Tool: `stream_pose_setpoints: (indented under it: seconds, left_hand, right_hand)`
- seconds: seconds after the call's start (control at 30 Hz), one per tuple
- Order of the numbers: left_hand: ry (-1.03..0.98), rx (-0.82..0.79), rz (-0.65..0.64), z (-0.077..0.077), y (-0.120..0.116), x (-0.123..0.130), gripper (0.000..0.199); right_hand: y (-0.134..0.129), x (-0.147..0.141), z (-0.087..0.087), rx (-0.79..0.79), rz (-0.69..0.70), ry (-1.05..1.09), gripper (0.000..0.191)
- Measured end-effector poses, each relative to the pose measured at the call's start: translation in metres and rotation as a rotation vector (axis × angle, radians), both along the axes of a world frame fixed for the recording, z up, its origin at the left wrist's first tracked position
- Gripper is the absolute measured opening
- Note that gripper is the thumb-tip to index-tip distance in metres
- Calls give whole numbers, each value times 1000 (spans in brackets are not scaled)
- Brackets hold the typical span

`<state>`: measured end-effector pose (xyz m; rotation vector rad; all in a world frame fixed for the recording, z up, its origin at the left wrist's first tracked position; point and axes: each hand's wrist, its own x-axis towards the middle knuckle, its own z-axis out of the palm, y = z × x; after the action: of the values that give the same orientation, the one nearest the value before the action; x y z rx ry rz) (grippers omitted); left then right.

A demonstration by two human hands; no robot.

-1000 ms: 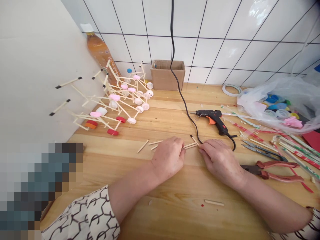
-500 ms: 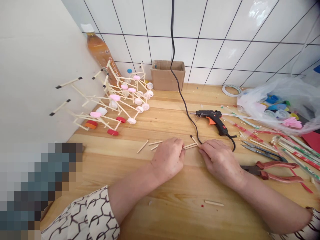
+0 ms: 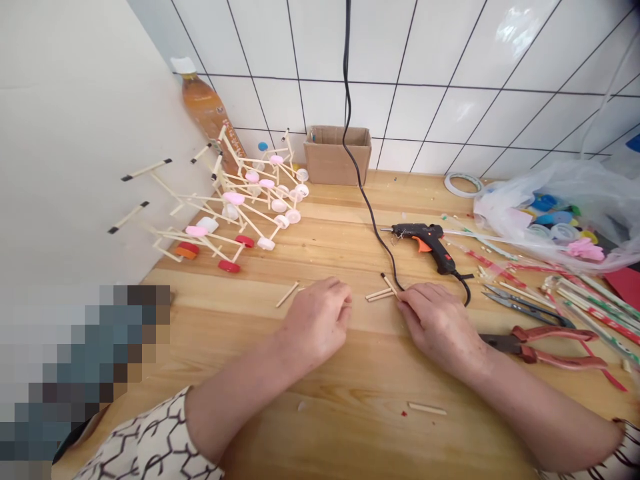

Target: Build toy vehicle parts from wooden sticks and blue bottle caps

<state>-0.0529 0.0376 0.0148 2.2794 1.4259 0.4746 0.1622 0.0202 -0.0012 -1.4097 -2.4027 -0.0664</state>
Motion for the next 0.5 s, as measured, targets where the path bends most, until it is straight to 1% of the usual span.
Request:
stream_pose_setpoints:
  seconds: [0.1,0.17,0.33,0.43,0.5]
  left_hand:
    - [-13,1,66,3,0,-15,12]
    - [-19,5,87,4,0,-22,13]
    - [12,-21,86,9,1,-29,12]
    - [26,-74,100,15,5,-34,10]
    - [44,-108,111,18,8,-38,11]
  right_hand:
    - [0,-1,0,-7,-8,8,21]
    - [0,-1,1,-7,-11,8,20]
    - [0,0,3,22,-7,24,18]
    - [-1,-1,4,77,32,42,17]
    - [-2,-3,4,75,64,35,19]
